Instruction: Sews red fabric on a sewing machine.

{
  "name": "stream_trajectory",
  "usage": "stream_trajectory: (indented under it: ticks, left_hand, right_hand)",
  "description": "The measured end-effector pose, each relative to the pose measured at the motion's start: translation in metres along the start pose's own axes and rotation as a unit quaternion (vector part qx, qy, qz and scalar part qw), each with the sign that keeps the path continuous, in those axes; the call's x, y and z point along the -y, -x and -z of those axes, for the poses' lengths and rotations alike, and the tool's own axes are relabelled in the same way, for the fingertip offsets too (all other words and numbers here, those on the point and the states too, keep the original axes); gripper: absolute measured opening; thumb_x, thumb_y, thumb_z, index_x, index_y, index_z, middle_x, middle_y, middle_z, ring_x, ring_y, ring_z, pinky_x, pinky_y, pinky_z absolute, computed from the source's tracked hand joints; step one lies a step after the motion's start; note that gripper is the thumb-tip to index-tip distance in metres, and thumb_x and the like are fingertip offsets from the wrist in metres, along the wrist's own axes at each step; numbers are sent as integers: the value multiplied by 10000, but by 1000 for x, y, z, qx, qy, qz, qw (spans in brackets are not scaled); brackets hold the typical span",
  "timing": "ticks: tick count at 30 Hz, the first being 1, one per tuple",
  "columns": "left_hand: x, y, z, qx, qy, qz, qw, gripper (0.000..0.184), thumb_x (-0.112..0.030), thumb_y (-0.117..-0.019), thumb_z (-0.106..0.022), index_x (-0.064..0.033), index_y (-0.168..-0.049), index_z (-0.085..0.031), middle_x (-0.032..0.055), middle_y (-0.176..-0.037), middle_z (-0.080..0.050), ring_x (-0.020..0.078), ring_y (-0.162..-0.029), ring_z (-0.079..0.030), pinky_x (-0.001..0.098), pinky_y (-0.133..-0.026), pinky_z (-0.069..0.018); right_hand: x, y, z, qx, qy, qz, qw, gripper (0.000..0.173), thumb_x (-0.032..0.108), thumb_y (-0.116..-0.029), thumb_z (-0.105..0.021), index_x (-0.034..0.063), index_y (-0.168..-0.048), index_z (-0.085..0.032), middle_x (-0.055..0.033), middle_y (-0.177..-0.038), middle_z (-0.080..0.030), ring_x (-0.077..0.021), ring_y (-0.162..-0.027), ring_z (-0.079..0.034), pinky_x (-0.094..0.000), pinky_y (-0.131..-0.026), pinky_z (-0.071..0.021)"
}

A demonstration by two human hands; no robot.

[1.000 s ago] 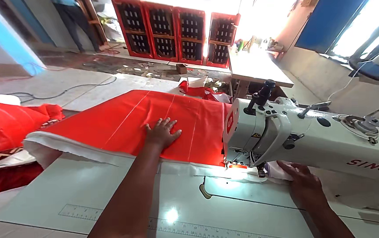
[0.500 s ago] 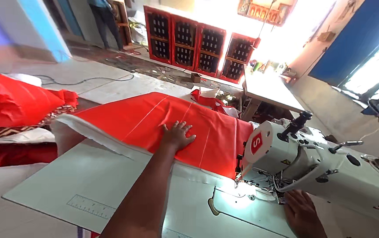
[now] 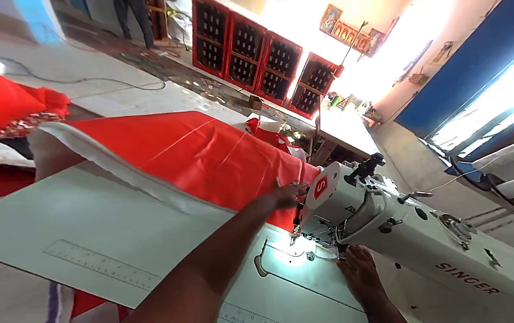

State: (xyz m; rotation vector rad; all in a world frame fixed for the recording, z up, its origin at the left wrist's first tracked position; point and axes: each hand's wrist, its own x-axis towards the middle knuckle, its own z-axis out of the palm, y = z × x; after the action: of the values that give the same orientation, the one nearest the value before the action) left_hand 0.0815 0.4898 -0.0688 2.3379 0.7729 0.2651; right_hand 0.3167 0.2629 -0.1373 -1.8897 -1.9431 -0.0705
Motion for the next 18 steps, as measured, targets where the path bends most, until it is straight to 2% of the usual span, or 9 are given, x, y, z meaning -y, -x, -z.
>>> stream_trajectory:
  ticks: [2, 5, 7, 10, 12, 14, 15, 17, 18]
  left_hand:
    - [-15, 2, -5, 36, -52, -18, 998, 457, -62, -1016, -598, 28, -1458, -522, 191, -1590, -429, 356, -1558, -238, 701, -1208, 15]
    - [-18, 1, -6, 96, -100, -25, 990, 481, -3, -969, -645, 70, -1428, -523, 209, -1573, -442, 345, -1539, -287, 603, -1251, -13]
    - [-15, 0, -7, 98, -111, -26, 989, 485, -11, -950, -667, 56, -1415, -549, 181, -1572, -457, 331, -1539, -293, 610, -1248, -42]
    - [-25, 7, -1, 106, -135, -2, 985, 553, 25, -938, -664, 48, -1464, -494, 158, -1614, -404, 319, -1562, -243, 587, -1255, -52]
    - [-25, 6, -1, 105, -141, -2, 984, 540, -4, -963, -651, 47, -1473, -480, 163, -1624, -386, 318, -1566, -230, 586, -1253, -37]
    - [3, -14, -17, 65, -161, -42, 984, 528, -196, -992, -662, -20, -1471, -527, 117, -1608, -433, 275, -1549, -290, 597, -1259, -66]
    - [15, -24, -25, 61, -178, -55, 981, 544, -250, -993, -657, -48, -1481, -526, 106, -1608, -435, 270, -1544, -304, 614, -1254, -76]
    - [23, -35, -29, 74, -206, -54, 974, 545, -248, -987, -666, -49, -1476, -530, 139, -1590, -450, 309, -1528, -330, 630, -1249, -86]
    - [22, -38, -28, 80, -220, -46, 971, 536, -217, -967, -690, -19, -1445, -549, 183, -1542, -493, 353, -1501, -366, 620, -1254, -100]
  right_hand:
    - [4, -7, -1, -10, -11, -13, 1000, 406, 356, -994, -572, 15, -1066, -780, -206, -1223, -709, -426, -1232, -615, -639, -1079, -394]
    - [3, -13, -7, -37, -16, -16, 999, 401, 366, -990, -570, 35, -920, -785, -144, -996, -747, -342, -1039, -684, -592, -976, -464]
    - [1, -13, -10, -45, -20, -11, 999, 393, 356, -986, -577, 33, -911, -789, -145, -965, -748, -342, -1019, -689, -595, -960, -470]
    - [1, -10, -13, -67, 10, -2, 998, 405, 357, -986, -573, 22, -902, -786, -161, -971, -752, -369, -1032, -693, -612, -1021, -439]
    - [9, -6, -10, -69, 45, -9, 997, 363, 304, -988, -598, -13, -979, -775, -203, -1031, -742, -429, -1098, -673, -653, -1059, -410]
    - [15, 1, -7, -86, 77, -9, 993, 319, 264, -978, -621, -15, -1060, -752, -213, -1078, -719, -432, -1117, -650, -651, -1035, -418]
    - [16, 8, -6, -107, 81, -12, 991, 335, 265, -977, -612, -9, -1117, -743, -212, -1126, -712, -428, -1140, -641, -644, -1037, -422]
    - [19, 28, 0, -145, 64, -39, 987, 394, 293, -1011, -576, 12, -1254, -706, -197, -1274, -683, -418, -1244, -604, -637, -1101, -382]
    - [17, 41, 5, -178, 67, -48, 981, 388, 300, -1023, -558, 43, -1273, -705, -166, -1292, -686, -379, -1246, -612, -605, -1099, -393]
